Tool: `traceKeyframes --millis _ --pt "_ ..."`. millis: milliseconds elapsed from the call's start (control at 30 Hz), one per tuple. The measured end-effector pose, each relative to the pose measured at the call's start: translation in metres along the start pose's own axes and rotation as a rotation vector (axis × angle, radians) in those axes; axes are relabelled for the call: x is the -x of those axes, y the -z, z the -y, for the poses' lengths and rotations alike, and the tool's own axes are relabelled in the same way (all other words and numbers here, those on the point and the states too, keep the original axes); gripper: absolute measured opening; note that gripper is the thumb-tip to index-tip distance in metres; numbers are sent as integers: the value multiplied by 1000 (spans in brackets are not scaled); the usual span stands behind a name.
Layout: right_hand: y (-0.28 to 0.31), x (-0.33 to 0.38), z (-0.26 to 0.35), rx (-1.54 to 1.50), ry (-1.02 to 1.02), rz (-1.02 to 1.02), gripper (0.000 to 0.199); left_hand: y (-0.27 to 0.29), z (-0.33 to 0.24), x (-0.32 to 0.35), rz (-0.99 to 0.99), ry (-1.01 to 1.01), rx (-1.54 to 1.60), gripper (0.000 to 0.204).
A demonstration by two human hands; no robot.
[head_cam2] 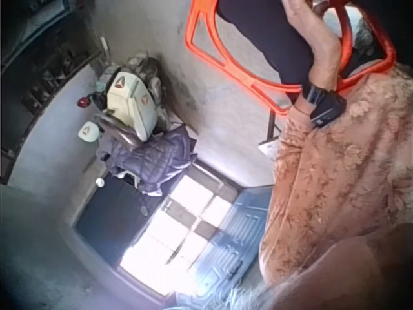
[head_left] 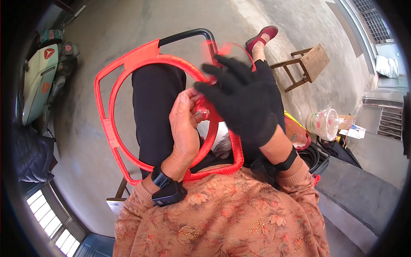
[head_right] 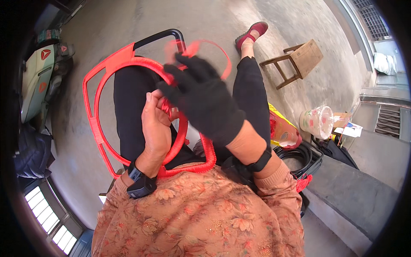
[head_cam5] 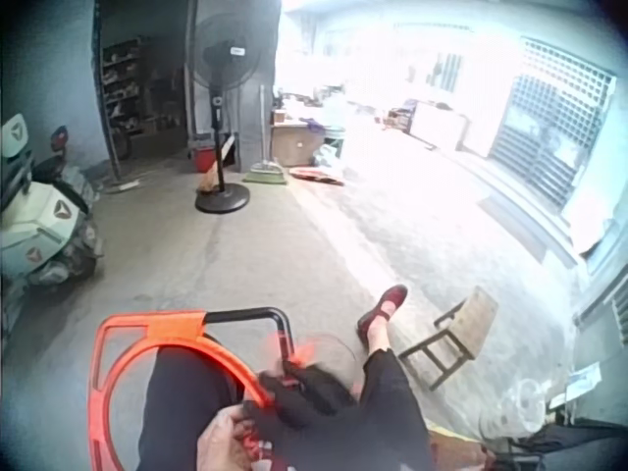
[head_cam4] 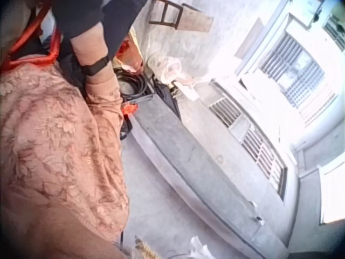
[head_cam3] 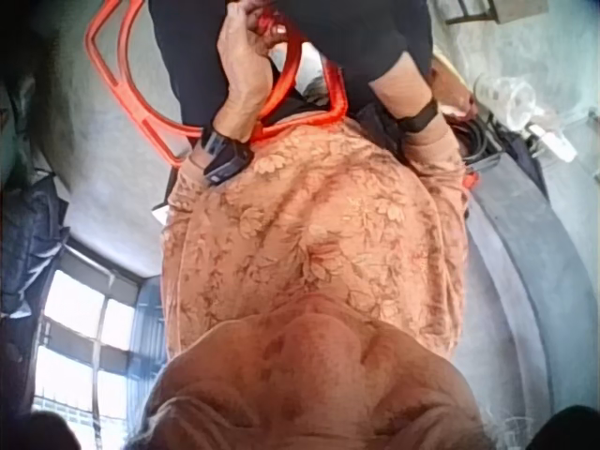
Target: Wrapping red plastic rattan material around a black furniture frame for assembly.
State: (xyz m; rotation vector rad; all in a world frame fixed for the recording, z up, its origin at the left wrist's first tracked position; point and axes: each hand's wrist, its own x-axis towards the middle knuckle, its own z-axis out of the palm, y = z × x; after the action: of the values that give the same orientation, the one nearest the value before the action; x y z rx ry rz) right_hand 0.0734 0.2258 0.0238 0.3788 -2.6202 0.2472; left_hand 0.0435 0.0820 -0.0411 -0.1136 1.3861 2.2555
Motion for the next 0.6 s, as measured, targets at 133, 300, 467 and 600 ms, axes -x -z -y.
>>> traceKeyframes --millis 133,300,467,600 --pt "-20 12 3 -240 -55 -77 29 5 4 2 39 -13 -144 20" --pt "-27 39 -22 -958 -671 -17 21 13 11 -3 106 79 -104 10" --pt "-28 35 -28 -1353 -1067 304 25 10 11 -1 160 114 -63 12" --pt "-34 46 -19 -1396 -889 631 31 7 9 1 151 210 22 15"
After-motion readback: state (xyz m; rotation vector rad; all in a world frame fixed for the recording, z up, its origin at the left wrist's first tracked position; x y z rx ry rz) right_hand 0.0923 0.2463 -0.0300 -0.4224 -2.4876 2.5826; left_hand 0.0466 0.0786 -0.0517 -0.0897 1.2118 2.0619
